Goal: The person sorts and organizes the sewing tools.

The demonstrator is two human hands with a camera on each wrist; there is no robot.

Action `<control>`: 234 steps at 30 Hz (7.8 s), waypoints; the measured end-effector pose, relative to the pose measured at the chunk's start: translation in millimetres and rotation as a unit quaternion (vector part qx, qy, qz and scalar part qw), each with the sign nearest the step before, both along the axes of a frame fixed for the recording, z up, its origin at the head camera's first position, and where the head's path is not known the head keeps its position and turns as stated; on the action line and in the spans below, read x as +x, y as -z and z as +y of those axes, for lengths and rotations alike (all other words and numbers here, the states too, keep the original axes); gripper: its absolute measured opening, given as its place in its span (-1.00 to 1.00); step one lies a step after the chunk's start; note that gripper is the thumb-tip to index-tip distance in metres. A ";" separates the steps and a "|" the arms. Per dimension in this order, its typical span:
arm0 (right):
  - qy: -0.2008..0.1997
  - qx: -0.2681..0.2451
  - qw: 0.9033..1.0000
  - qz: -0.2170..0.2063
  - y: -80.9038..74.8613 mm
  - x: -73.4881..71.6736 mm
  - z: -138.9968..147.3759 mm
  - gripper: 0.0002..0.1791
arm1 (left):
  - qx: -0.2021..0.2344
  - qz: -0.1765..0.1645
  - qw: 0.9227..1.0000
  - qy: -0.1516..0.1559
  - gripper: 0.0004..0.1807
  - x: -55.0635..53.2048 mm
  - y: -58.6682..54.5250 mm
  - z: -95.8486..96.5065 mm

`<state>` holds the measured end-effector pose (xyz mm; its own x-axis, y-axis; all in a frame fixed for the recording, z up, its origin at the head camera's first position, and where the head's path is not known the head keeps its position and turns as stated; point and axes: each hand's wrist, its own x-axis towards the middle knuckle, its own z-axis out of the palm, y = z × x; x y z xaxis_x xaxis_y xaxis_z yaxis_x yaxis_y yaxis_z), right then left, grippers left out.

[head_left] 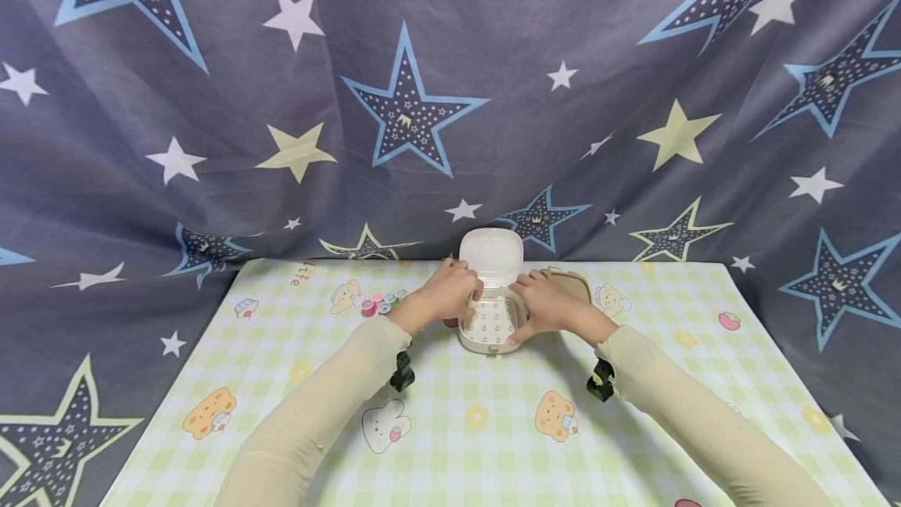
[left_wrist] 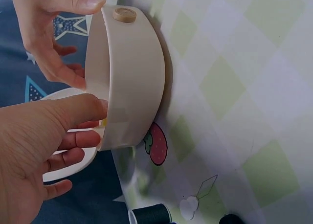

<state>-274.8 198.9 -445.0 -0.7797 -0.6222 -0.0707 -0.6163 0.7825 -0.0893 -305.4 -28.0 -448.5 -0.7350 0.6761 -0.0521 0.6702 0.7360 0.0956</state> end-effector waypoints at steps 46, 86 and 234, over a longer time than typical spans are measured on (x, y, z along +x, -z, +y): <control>-0.002 0.004 1.000 -0.007 -2.4 1.5 -3.7 0.14 | -0.025 0.069 0.997 0.025 -0.59 5.5 4.6 -5.3; 0.009 0.019 1.000 -0.015 -7.6 1.1 -6.1 0.13 | 0.094 0.100 0.980 -0.146 -0.60 29.4 17.0 -178.2; -0.015 0.023 1.000 0.005 -4.4 -2.1 -5.7 0.08 | -0.018 0.075 0.996 0.054 -0.78 -0.3 -4.0 21.9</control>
<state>-276.9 193.2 -440.7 -0.7609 -0.6423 -0.0925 -0.6409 0.7661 -0.0482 -305.7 -6.1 -444.5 -0.6588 0.7518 0.0273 0.7509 0.6594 -0.0366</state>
